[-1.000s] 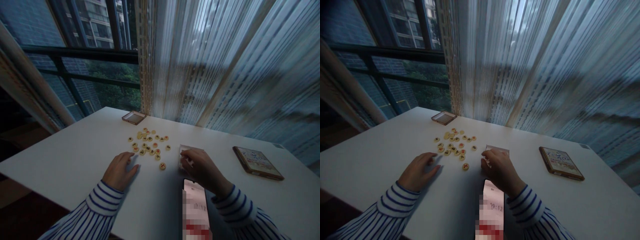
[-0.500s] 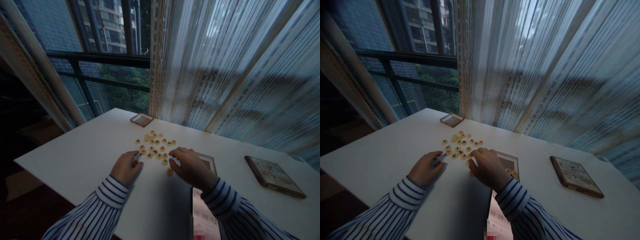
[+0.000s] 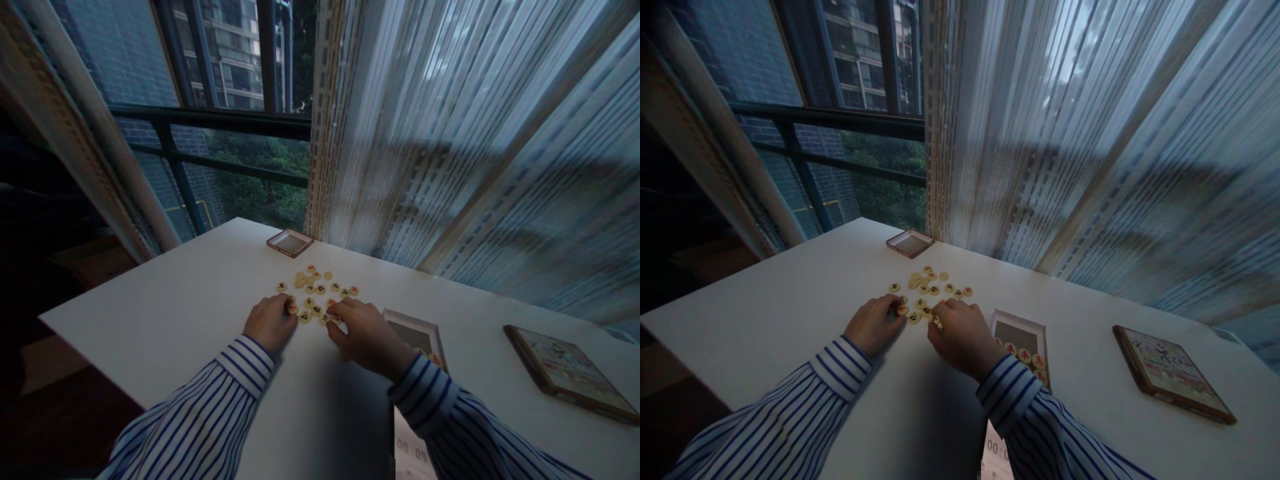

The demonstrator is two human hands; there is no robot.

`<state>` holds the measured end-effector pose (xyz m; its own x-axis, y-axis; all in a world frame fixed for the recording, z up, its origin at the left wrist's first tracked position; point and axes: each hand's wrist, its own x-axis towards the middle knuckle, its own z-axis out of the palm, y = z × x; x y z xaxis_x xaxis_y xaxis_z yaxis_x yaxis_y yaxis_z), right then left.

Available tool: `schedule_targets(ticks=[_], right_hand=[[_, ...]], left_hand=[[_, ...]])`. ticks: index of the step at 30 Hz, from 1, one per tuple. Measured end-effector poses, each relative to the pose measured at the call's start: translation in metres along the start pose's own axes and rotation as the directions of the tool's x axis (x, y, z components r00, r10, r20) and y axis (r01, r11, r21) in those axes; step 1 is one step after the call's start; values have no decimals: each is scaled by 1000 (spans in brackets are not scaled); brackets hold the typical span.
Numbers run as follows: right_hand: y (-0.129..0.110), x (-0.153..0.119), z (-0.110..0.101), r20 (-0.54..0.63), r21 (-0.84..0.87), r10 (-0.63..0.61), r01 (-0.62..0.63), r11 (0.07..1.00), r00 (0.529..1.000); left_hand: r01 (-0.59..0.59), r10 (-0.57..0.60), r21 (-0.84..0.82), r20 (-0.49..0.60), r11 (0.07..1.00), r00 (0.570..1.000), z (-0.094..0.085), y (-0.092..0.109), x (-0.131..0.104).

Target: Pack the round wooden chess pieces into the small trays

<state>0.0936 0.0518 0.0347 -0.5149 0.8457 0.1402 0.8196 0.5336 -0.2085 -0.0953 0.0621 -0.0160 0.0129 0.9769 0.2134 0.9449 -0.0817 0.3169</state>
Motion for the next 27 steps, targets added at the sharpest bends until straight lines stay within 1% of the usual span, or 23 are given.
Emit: schedule_targets(ticks=[6, 9, 11, 14, 16, 18, 20, 27], right_hand=[[4, -4, 1, 8, -5, 2, -2, 1000, 1000], [8, -7, 2, -6, -2, -2, 2, 1000, 1000], [10, -8, 3, -20, 10, -2, 3, 1000, 1000], [11, -10, 2, -50, 32, 0, 1, 999, 999], [11, -12, 1, -80, 46, -7, 10, 999, 997], [11, -14, -1, -116, 61, -18, 26, 998, 993], [10, -17, -3, -155, 79, -30, 42, 996, 988], [13, -27, -13, -278, 107, -118, 153, 982, 953]], left_hand=[[-10, 9, -30, -34, 999, 999, 3, -1, 3], [-66, 57, -86, -102, 994, 993, 6, -4, 4], [-147, 117, -146, -196, 978, 974, 6, -6, 3], [-296, 216, -197, -346, 935, 913, 3, -6, 0], [-366, 261, -200, -410, 909, 874, 0, -3, -3], [-406, 284, -203, -449, 891, 847, -3, 1, -5], [-432, 294, -218, -471, 875, 832, -5, 7, -8], [-494, 322, -280, -485, 823, 813, -9, 28, -17]])
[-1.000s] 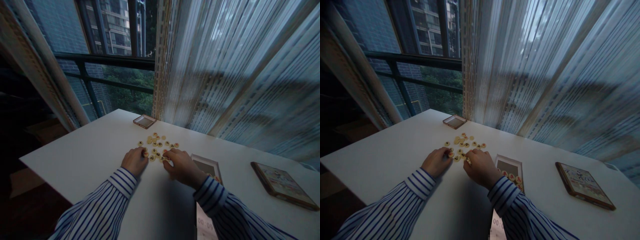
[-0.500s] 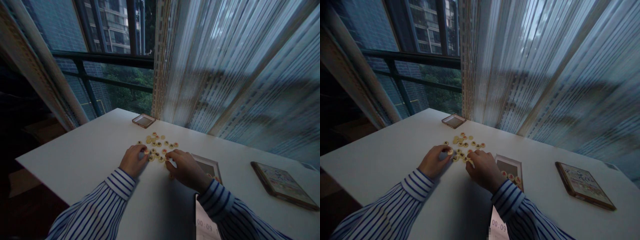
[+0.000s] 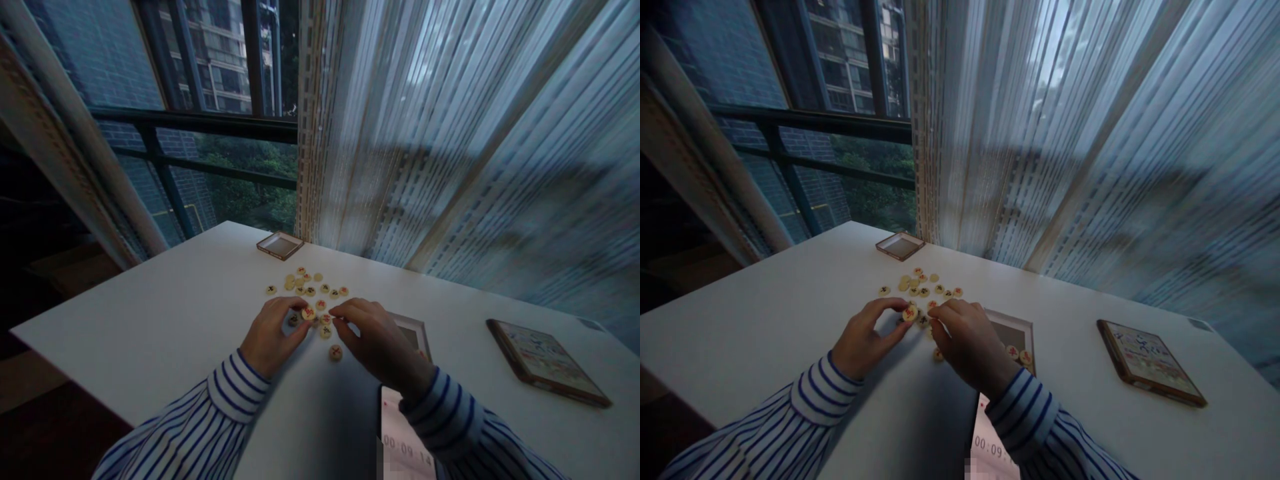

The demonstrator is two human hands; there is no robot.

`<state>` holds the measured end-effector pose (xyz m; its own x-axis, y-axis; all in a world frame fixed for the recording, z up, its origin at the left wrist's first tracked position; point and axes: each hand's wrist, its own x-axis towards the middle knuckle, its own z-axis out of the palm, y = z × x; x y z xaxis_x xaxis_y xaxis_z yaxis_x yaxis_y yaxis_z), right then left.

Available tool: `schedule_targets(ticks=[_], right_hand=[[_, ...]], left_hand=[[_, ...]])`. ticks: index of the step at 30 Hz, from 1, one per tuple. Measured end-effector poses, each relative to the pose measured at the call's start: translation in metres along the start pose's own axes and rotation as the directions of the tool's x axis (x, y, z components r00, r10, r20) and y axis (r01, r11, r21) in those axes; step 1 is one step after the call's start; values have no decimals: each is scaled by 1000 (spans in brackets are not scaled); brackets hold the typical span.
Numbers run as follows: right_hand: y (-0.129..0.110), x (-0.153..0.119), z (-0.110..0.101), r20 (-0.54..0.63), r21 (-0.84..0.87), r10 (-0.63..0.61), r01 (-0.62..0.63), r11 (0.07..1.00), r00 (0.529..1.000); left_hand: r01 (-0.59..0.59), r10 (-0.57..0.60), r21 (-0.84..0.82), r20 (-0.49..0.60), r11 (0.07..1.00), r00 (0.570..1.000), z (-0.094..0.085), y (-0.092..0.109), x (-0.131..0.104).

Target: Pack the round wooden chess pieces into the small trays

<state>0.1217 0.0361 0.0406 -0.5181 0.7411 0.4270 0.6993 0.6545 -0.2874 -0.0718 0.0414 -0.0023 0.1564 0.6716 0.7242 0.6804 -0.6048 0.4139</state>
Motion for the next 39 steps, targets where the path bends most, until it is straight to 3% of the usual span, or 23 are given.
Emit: schedule_targets(ticks=[9, 16, 21, 26, 29, 32, 39], right_hand=[[4, -15, -2, -67, 159, 25, -14, 987, 997], [4, -25, -10, -110, 431, 142, -82, 899, 984], [6, -42, -18, 6, 653, 344, -264, 710, 939], [10, -57, -21, 121, 844, 503, -355, 402, 856], [11, -66, -21, 145, 896, 557, -347, 276, 818], [14, -73, -22, 159, 909, 586, -350, 227, 794], [23, -84, -29, 101, 898, 572, -322, 300, 814]], left_hand=[[-45, 49, -86, 39, 995, 998, 0, 31, 6], [135, -98, -293, 138, 947, 986, 5, 49, 6], [320, -212, -559, 251, 765, 945, 18, 60, 3], [417, -229, -636, 358, 649, 905, 28, 72, 5], [389, -178, -597, 382, 702, 907, 33, 78, 7], [278, -87, -529, 357, 802, 930, 39, 84, 9], [133, 21, -460, 315, 878, 949, 52, 87, 11]])
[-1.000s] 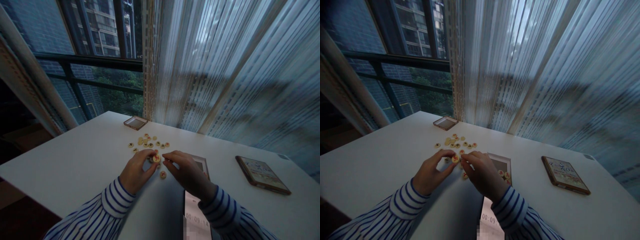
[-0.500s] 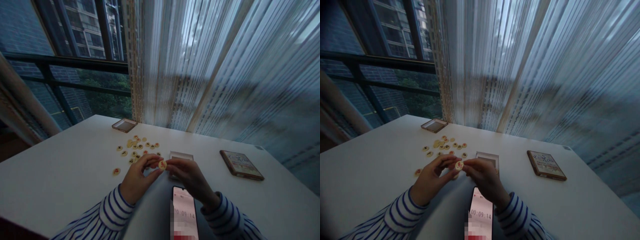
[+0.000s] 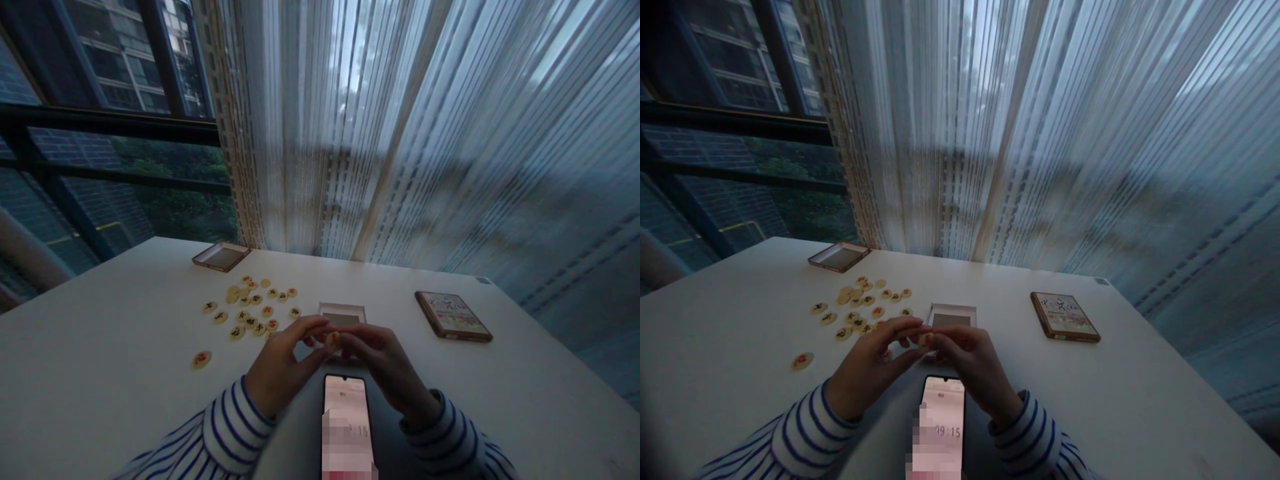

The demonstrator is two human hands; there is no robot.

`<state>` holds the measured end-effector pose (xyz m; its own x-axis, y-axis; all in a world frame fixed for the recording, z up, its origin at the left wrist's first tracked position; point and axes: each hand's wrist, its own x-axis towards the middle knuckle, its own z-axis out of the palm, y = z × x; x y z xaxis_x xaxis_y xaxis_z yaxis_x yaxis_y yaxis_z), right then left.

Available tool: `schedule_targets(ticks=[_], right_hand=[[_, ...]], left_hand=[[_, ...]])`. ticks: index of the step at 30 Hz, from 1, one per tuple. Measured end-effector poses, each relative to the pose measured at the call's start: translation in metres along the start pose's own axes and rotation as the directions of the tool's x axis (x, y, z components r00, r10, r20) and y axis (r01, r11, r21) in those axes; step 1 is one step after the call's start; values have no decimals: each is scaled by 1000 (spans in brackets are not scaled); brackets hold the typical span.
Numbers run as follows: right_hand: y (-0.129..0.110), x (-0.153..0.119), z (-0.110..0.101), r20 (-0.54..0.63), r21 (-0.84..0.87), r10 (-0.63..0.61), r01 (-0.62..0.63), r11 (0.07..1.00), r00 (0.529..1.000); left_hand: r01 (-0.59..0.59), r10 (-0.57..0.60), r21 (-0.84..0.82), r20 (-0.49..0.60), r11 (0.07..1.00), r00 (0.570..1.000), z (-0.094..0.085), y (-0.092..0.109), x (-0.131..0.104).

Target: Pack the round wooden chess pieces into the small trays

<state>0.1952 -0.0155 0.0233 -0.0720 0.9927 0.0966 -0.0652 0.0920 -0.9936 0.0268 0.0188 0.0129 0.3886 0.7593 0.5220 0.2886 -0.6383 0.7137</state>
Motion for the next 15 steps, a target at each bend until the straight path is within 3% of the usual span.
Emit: schedule_targets(ticks=[7, 15], right_hand=[[3, 0, -15, -56, -23, -51, 50, 998, 997], [14, -2, -22, -153, -46, -62, 55, 997, 986]], left_hand=[[-43, 42, 18, 65, 999, 997, 9, -2, 18], [-2, 4, -113, 18, 994, 1000, 28, -7, 21]])
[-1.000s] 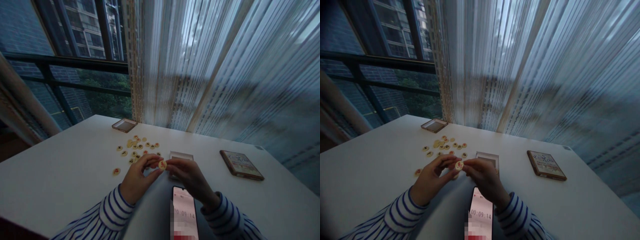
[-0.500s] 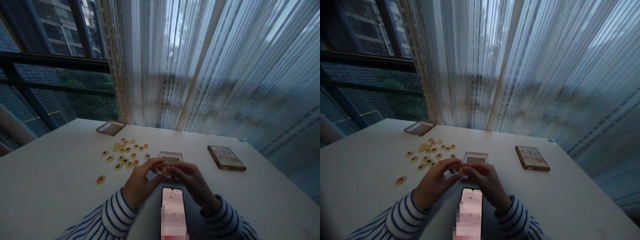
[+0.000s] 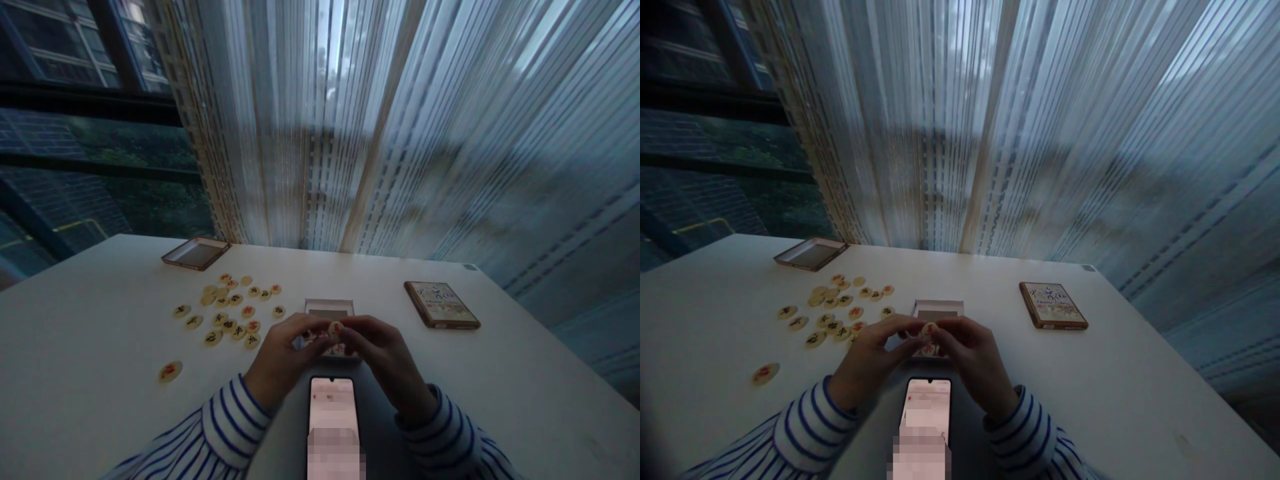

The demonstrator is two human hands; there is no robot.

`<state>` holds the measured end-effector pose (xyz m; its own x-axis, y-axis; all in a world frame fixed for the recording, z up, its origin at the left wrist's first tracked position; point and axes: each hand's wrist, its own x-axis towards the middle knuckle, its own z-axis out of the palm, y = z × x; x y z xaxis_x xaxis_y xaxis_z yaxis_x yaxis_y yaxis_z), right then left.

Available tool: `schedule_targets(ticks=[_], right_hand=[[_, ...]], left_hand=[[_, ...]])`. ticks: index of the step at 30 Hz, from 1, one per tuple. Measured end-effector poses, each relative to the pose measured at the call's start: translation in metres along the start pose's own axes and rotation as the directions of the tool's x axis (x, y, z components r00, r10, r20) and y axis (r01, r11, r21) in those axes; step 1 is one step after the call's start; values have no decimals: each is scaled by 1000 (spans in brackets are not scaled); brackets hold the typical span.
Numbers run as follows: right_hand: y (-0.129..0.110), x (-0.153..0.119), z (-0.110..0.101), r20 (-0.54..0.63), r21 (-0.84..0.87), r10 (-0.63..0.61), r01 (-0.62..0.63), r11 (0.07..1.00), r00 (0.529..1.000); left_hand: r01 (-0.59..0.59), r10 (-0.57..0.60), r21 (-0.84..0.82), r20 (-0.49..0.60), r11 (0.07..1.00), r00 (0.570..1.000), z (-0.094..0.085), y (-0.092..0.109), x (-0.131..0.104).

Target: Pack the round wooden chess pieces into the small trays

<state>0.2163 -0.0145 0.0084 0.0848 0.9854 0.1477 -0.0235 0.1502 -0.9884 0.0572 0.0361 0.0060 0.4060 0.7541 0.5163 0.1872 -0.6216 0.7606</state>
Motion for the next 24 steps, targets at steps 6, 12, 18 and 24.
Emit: schedule_targets(ticks=[6, 12, 18, 24], right_hand=[[7, -6, -3, 69, -237, -132, 145, 961, 989], [5, -7, -4, 107, -433, -285, 302, 849, 953], [3, -4, -5, 185, -569, -388, 420, 707, 903], [-2, 3, -6, 280, -647, -423, 495, 580, 862]], left_hand=[[241, -231, -195, 73, 951, 970, 2, -6, -6], [369, -333, -386, 159, 846, 930, 1, -8, -7], [421, -384, -538, 186, 730, 904, 7, -10, -9], [431, -411, -497, 155, 753, 898, 3, -12, -8]])
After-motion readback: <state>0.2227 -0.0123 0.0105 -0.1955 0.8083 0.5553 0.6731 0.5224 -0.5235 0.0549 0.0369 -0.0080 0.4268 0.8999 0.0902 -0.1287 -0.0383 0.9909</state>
